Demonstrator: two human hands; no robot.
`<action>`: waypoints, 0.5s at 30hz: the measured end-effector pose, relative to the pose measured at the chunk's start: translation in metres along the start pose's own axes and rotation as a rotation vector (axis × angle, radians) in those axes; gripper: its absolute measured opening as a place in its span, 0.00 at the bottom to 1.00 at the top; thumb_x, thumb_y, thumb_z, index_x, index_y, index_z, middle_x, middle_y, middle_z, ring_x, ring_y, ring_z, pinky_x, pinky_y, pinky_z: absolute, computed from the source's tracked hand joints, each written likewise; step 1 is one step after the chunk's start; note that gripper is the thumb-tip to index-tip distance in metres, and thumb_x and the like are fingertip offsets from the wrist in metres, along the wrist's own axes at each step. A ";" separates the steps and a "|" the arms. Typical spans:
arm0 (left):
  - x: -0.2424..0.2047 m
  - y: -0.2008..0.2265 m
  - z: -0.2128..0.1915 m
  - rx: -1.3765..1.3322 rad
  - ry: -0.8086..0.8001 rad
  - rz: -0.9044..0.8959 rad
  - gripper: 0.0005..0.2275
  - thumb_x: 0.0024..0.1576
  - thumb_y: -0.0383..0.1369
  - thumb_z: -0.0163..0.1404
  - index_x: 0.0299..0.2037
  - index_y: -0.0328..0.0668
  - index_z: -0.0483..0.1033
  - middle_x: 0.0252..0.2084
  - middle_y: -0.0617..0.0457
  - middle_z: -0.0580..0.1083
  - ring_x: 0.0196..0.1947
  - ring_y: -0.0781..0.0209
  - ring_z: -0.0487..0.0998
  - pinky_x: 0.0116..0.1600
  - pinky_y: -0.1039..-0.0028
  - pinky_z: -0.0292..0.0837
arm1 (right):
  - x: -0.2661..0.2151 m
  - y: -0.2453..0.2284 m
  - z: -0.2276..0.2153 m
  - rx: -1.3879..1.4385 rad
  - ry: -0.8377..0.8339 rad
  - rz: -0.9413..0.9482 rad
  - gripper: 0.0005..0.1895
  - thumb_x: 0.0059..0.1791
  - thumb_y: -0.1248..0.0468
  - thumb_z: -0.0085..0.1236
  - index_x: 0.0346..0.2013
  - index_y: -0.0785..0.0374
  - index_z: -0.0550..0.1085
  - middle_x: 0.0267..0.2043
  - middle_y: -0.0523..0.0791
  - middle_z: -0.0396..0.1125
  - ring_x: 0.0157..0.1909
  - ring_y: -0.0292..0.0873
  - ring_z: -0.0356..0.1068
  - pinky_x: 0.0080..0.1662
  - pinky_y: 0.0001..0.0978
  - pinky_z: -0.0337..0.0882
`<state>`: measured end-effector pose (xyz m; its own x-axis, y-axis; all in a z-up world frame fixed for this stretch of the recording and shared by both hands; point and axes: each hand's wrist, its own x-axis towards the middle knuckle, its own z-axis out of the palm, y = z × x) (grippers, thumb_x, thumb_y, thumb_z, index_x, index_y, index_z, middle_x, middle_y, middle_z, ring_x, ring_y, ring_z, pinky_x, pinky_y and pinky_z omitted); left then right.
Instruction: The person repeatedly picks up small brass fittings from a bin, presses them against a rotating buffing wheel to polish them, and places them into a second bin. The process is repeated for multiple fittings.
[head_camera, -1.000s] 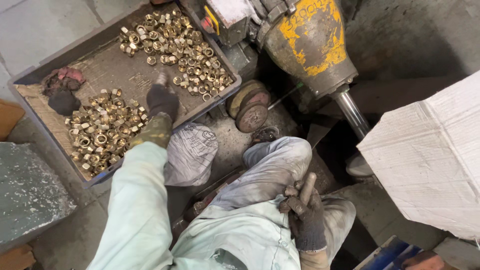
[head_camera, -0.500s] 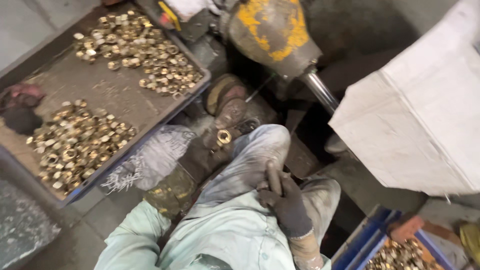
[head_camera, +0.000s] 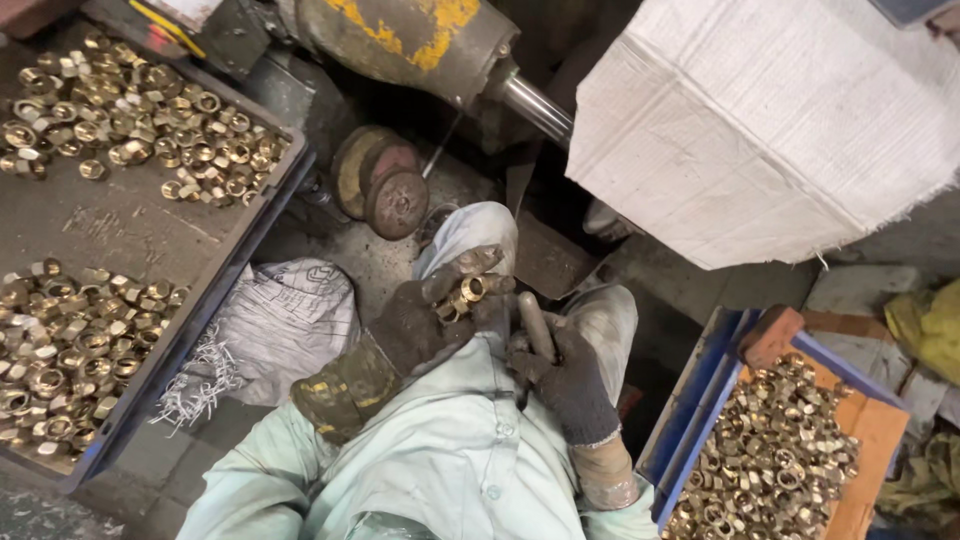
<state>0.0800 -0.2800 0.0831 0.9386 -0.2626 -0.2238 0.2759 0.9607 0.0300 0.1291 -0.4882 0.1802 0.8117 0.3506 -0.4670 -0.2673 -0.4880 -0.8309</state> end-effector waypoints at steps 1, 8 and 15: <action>0.001 -0.003 0.001 -0.040 0.036 -0.017 0.18 0.67 0.26 0.46 0.65 0.25 0.60 0.54 0.41 0.71 0.47 0.54 0.77 0.42 0.74 0.77 | 0.000 0.003 -0.001 0.033 0.005 -0.024 0.25 0.41 0.73 0.63 0.53 0.71 0.74 0.34 0.41 0.72 0.35 0.33 0.72 0.38 0.23 0.73; 0.000 -0.001 0.024 0.745 -0.204 0.142 0.29 0.64 0.24 0.54 0.74 0.31 0.56 0.69 0.39 0.67 0.58 0.57 0.72 0.54 0.76 0.71 | 0.001 0.017 -0.002 -0.047 0.009 -0.097 0.23 0.40 0.73 0.65 0.51 0.69 0.76 0.32 0.45 0.72 0.32 0.36 0.71 0.36 0.27 0.72; 0.037 -0.003 0.028 0.654 -0.161 -0.229 0.22 0.62 0.27 0.47 0.67 0.27 0.64 0.53 0.38 0.77 0.38 0.67 0.69 0.37 0.81 0.66 | -0.001 0.028 -0.007 -0.310 0.032 -0.213 0.17 0.42 0.66 0.65 0.44 0.66 0.78 0.30 0.51 0.74 0.32 0.47 0.75 0.37 0.37 0.71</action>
